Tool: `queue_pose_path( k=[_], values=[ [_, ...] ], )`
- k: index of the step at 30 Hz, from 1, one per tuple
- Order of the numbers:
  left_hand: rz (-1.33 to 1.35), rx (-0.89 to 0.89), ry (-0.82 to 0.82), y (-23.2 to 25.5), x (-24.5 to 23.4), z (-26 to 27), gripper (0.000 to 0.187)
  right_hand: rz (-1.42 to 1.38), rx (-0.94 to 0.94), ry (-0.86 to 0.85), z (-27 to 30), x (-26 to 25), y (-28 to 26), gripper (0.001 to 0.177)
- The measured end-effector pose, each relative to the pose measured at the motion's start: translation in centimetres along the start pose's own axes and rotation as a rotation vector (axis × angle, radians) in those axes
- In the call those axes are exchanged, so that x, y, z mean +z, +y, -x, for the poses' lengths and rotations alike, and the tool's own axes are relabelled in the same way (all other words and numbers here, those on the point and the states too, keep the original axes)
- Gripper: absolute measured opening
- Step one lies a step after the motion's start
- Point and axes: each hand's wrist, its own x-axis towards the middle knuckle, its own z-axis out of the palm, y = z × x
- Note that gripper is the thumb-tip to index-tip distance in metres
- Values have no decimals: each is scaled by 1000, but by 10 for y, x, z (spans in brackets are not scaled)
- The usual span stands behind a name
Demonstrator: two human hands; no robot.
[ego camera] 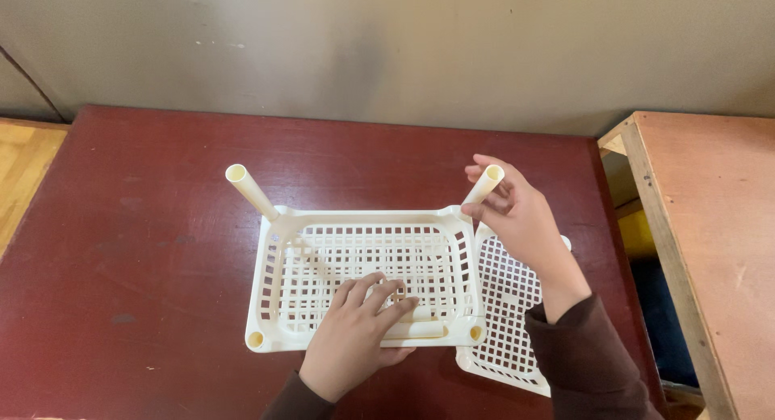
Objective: The person assembles a white plastic storage rack by inserting four legs into a basket and stacking a second basket on top. They then wipe the surface of a pink plastic basket with a gray cloth.
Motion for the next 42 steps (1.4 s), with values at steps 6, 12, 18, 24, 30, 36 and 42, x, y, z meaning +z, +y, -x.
queue_pose_path(
  k=[6, 12, 18, 24, 30, 36, 42],
  values=[
    [2, -8, 3, 1, 0, 0, 62, 45, 111, 4, -1, -1, 9, 29],
    [2, -32, -26, 1, 1, 0, 65, 63, 25, 179, 10, 16, 10, 27],
    [-6, -32, -43, 0, 2, 0, 66, 209, -57, 285, 12, 26, 4, 24],
    [-12, -11, -14, -1, 5, 1, 65, 322, -8, 335, 12, 31, -4, 28],
    [10, -13, -11, -1, 3, 1, 63, 273, 131, 179, 5, 18, -6, 42],
    [0, -7, -9, -1, 4, 1, 64, -166, 104, -18, 5, -5, 3, 44],
    [-6, -19, 16, -1, 4, 1, 65, 92, 17, 109, 10, 2, 6, 27]
  ],
)
